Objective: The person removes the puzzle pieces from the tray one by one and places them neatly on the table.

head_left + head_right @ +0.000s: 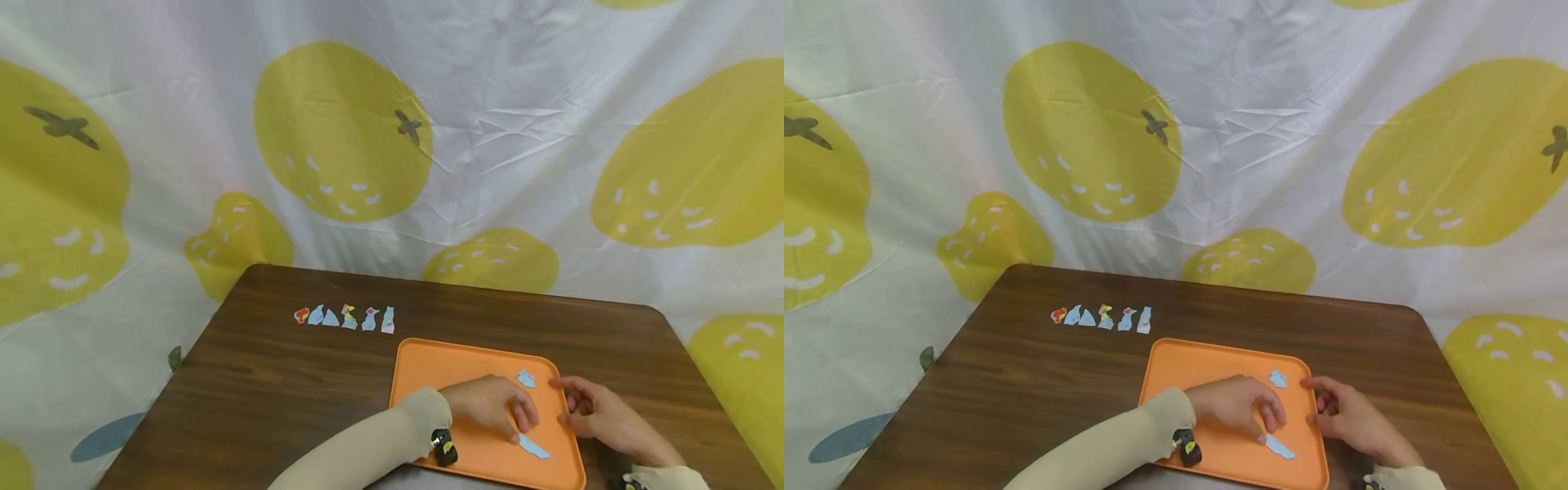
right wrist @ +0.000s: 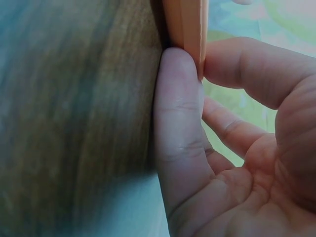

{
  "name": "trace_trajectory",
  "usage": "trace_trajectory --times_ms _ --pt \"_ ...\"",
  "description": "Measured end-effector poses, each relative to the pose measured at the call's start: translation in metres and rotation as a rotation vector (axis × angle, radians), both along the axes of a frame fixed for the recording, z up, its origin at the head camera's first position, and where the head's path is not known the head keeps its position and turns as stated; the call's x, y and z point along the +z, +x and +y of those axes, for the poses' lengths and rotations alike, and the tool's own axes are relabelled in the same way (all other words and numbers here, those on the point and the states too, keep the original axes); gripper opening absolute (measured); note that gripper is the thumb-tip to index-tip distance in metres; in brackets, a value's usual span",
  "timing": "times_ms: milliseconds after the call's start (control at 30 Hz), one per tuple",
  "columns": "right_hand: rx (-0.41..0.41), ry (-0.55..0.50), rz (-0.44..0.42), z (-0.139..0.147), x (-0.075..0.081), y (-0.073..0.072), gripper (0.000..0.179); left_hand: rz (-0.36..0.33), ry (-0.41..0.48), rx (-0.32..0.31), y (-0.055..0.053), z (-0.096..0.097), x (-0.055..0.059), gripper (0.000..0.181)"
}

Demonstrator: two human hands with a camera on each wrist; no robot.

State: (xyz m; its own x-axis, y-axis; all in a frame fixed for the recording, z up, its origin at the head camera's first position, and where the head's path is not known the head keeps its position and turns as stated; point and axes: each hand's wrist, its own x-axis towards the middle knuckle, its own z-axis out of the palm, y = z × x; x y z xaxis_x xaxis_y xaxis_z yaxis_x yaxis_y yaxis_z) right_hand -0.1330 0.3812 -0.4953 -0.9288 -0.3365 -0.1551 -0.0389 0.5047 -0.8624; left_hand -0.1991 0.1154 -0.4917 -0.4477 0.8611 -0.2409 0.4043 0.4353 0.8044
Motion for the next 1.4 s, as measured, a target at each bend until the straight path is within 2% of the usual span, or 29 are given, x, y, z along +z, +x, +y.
trace_trajectory --times_ms 267,467,567,767,933,1000,1100,1233,1400 --pt "-0.008 0.001 -0.028 -0.003 -0.001 0.001 0.061 -0.065 -0.012 -0.007 0.0 -0.003 0.002 0.028" --pt "-0.014 -0.003 -0.076 0.0 0.002 -0.001 0.064 0.007 -0.053 -0.053 -0.003 -0.005 0.001 0.013" --pt "-0.006 -0.007 -0.08 0.0 0.002 -0.002 0.064 -0.007 -0.029 -0.044 -0.004 -0.007 0.0 0.009" --pt "-0.007 -0.001 -0.064 -0.001 0.001 -0.002 0.063 -0.159 0.092 0.026 -0.006 -0.015 0.001 0.008" --pt "-0.006 0.001 -0.058 -0.002 0.002 -0.001 0.061 -0.28 0.205 0.063 -0.005 -0.023 0.005 0.02" --pt "-0.006 0.003 -0.063 -0.002 0.003 -0.001 0.061 -0.296 0.239 0.095 -0.005 -0.026 0.007 0.029" --pt "-0.009 0.008 -0.068 -0.002 0.004 -0.001 0.062 -0.32 0.298 0.175 -0.003 -0.031 0.012 0.04" --pt "-0.01 0.016 -0.075 -0.002 0.004 -0.001 0.062 -0.353 0.411 0.262 -0.004 -0.038 0.018 0.047" --pt "-0.01 0.018 -0.087 -0.001 0.004 -0.002 0.063 -0.374 0.498 0.284 -0.01 -0.049 0.018 0.049"
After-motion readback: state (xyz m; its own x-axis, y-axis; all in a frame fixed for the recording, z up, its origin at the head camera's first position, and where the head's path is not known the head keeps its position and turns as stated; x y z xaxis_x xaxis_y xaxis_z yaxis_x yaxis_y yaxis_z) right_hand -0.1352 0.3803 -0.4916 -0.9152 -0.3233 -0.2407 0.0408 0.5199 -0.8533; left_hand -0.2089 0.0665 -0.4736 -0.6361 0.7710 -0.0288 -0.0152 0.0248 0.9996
